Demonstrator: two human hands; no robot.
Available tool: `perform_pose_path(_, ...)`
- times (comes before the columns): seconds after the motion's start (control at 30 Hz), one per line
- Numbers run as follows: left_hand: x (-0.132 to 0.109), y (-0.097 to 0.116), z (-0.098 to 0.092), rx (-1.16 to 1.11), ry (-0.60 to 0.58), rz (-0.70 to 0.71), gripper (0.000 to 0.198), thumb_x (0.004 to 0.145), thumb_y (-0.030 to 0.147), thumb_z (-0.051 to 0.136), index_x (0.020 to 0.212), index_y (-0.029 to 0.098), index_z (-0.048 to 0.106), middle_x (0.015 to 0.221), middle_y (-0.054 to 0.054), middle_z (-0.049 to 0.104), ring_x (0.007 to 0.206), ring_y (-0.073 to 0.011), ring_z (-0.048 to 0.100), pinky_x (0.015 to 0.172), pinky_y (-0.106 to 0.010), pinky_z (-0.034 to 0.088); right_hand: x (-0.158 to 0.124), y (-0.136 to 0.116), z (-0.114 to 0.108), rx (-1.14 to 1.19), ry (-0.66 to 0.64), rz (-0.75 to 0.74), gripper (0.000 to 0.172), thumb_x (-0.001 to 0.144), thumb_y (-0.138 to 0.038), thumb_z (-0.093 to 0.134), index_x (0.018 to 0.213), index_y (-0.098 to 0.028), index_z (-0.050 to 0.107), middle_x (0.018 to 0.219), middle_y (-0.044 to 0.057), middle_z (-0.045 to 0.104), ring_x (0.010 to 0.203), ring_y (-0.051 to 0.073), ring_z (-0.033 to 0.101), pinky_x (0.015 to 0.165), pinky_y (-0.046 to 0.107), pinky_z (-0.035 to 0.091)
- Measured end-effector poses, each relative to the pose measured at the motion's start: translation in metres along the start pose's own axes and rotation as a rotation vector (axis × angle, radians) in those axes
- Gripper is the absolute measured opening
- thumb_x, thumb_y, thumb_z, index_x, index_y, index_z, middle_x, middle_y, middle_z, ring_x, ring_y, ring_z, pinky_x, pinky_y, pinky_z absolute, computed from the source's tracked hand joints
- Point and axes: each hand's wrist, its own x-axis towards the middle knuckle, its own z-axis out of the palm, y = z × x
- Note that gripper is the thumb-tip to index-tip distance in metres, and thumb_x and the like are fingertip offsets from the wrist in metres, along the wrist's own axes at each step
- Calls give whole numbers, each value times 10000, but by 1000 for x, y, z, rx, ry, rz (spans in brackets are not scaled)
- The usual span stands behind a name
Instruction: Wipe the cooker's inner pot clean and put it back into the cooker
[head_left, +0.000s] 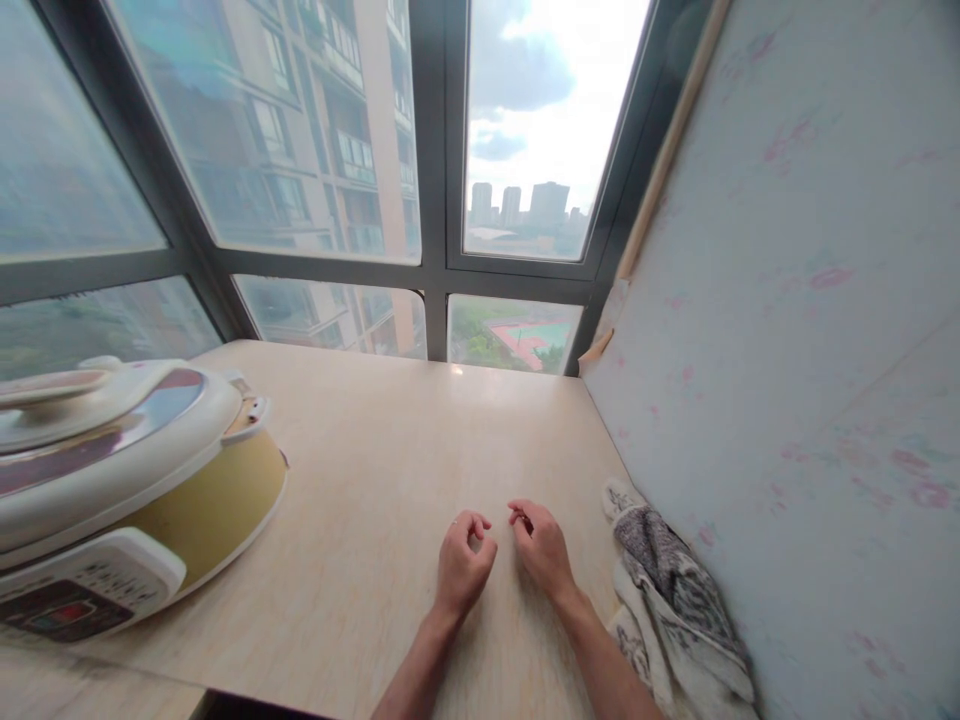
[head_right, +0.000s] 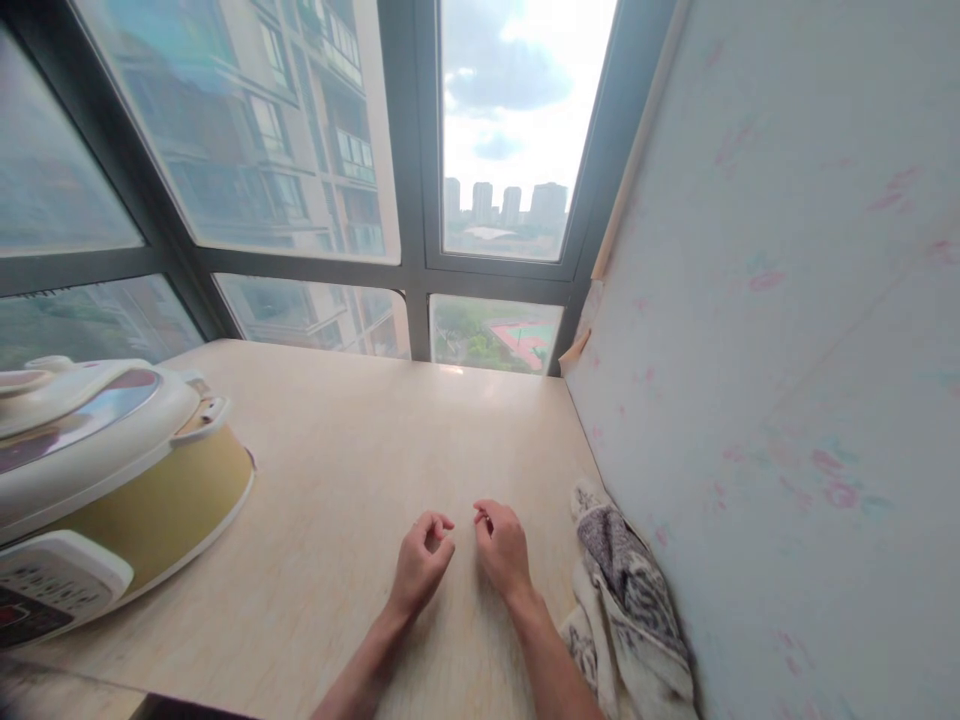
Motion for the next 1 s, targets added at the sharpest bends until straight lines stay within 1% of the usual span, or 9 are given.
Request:
perform_pose_path(0.13,0,1,0,7,-35,-4,81,759,253,520,722,232,451,863,-46,689,832,-199,650,799,-322,485,0,1,1,5,4,-4,335,851,-261,454,982,-182,752,962,120,759,940,284,696,888,432,526)
perform_pose_path(0.23,0,1,0,22,-41,-15,52,785,268,526,762,222,513,829,-38,675,797,-199,636,776,-324,479,0,2,1,7,7,-2,335,845,-257,457,984,-180,751,969,122,759,940,283,695,892,436,525)
perform_pose_path(0.33,0,0,-1,46,-51,-35,68,790,247,520,818,212,572,804,-33,665,787,-203,631,761,-324,470,0,2,1,5,-2,-3,339,846,-256,449,985,-176,748,969,122,758,936,281,693,896,440,521)
perform_pose_path(0.4,0,-2,-1,60,-64,-39,89,787,220,504,823,211,585,807,-35,665,793,-205,629,765,-326,464,0,3,1,8,-8,0,340,849,-260,447,987,-176,746,970,120,756,938,279,692,896,437,520)
perform_pose_path(0.53,0,-5,0,67,-73,-14,95,764,178,493,799,214,573,843,-45,673,809,-212,618,787,-339,455,0,3,1,12,-5,2,342,857,-276,452,994,-171,748,989,126,758,956,279,692,904,433,517)
perform_pose_path(0.73,-1,-8,3,22,-74,7,82,741,149,482,771,221,510,868,-56,668,853,-220,615,825,-351,451,0,5,1,-3,2,-5,350,859,-283,452,994,-166,753,1010,127,764,967,270,698,915,418,517)
perform_pose_path(1.0,-2,-6,1,-8,-82,18,98,729,138,478,740,230,447,875,-60,669,883,-225,616,847,-356,448,0,7,2,-3,-10,12,367,865,-303,444,1012,-159,748,1014,123,760,976,268,689,918,411,511)
